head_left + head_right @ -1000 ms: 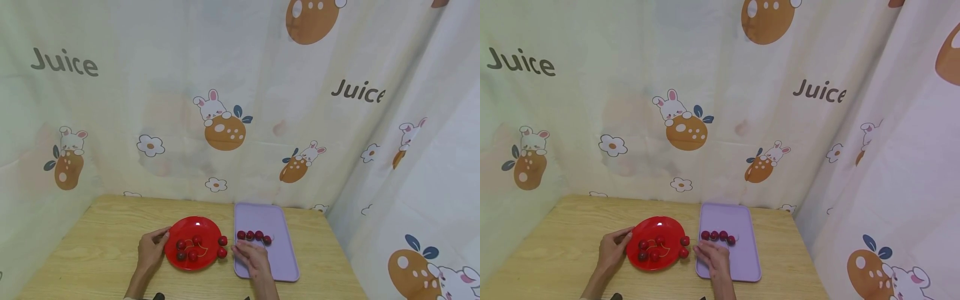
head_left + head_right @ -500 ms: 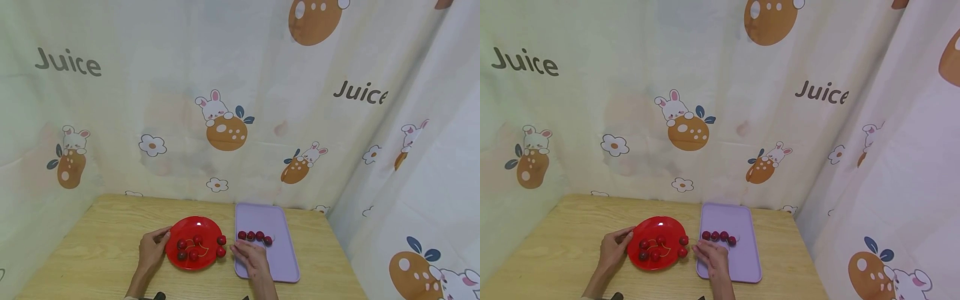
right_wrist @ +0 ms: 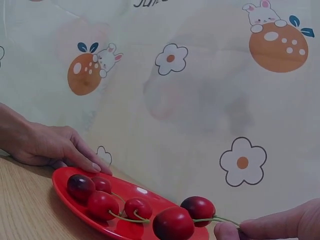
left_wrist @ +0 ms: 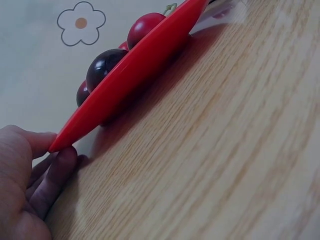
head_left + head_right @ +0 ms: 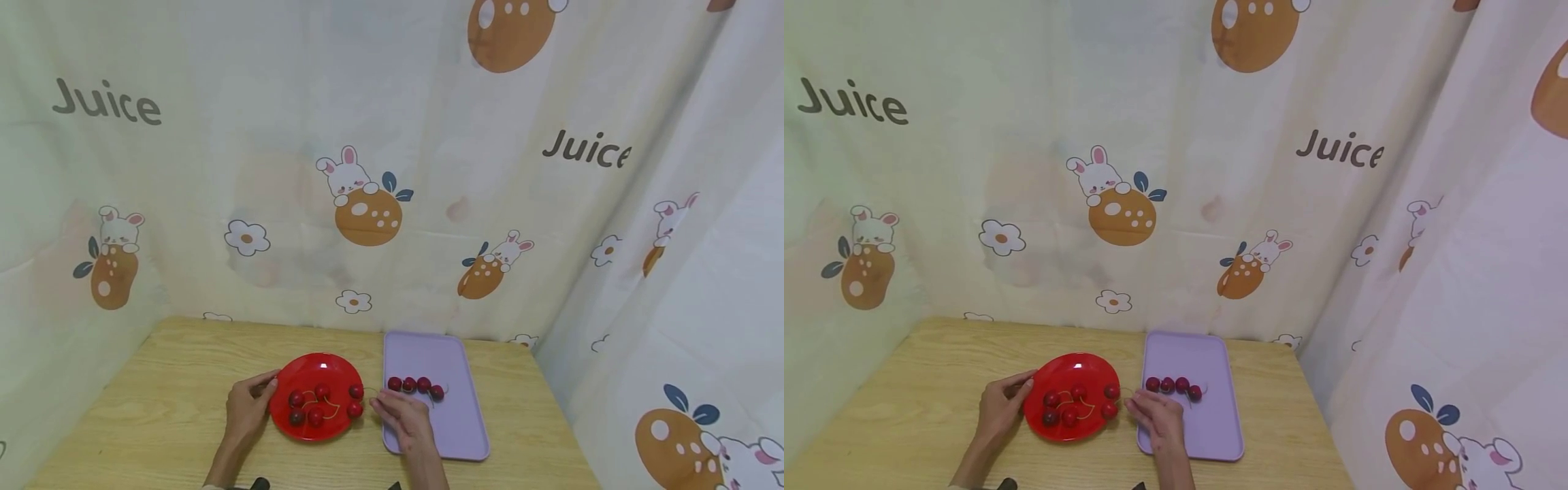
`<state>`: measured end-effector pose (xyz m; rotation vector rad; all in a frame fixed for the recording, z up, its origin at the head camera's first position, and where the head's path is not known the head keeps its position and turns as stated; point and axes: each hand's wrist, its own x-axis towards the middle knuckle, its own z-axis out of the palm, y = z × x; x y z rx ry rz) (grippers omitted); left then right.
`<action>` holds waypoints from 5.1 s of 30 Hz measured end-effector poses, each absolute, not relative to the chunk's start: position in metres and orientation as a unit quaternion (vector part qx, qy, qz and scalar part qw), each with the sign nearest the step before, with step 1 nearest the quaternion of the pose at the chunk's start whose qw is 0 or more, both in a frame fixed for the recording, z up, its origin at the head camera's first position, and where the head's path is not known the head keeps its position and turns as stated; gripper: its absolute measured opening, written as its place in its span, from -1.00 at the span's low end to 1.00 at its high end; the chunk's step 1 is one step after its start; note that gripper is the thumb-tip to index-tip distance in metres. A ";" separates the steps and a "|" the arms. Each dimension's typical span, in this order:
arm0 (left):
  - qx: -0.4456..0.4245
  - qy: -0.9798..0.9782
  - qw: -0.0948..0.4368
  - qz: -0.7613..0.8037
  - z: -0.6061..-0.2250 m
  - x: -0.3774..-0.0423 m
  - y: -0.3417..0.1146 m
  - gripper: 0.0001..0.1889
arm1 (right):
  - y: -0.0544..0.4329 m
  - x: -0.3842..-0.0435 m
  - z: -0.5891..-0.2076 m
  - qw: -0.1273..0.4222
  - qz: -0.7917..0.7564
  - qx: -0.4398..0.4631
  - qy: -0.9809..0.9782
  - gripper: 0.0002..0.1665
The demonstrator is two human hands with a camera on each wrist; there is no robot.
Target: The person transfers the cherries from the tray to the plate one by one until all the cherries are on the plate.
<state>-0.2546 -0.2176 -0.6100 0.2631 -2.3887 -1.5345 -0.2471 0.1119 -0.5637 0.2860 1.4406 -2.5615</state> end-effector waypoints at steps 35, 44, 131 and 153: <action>0.090 -0.828 0.147 -0.534 -0.611 -0.257 -0.219 -0.72 | 0.090 -0.251 -0.565 0.065 -0.832 0.108 0.540 -0.53; 0.087 -0.827 0.151 -0.534 -0.611 -0.256 -0.220 -0.72 | 0.085 -0.254 -0.568 0.059 -0.816 0.114 0.563 -0.57; 0.085 -0.821 0.165 -0.540 -0.614 -0.257 -0.219 -0.73 | 0.087 -0.253 -0.553 -0.035 -0.687 0.062 0.723 -0.74; 0.080 -0.824 0.168 -0.535 -0.614 -0.256 -0.219 -0.73 | 0.141 -0.257 -0.540 -0.076 -0.667 0.106 0.734 -0.71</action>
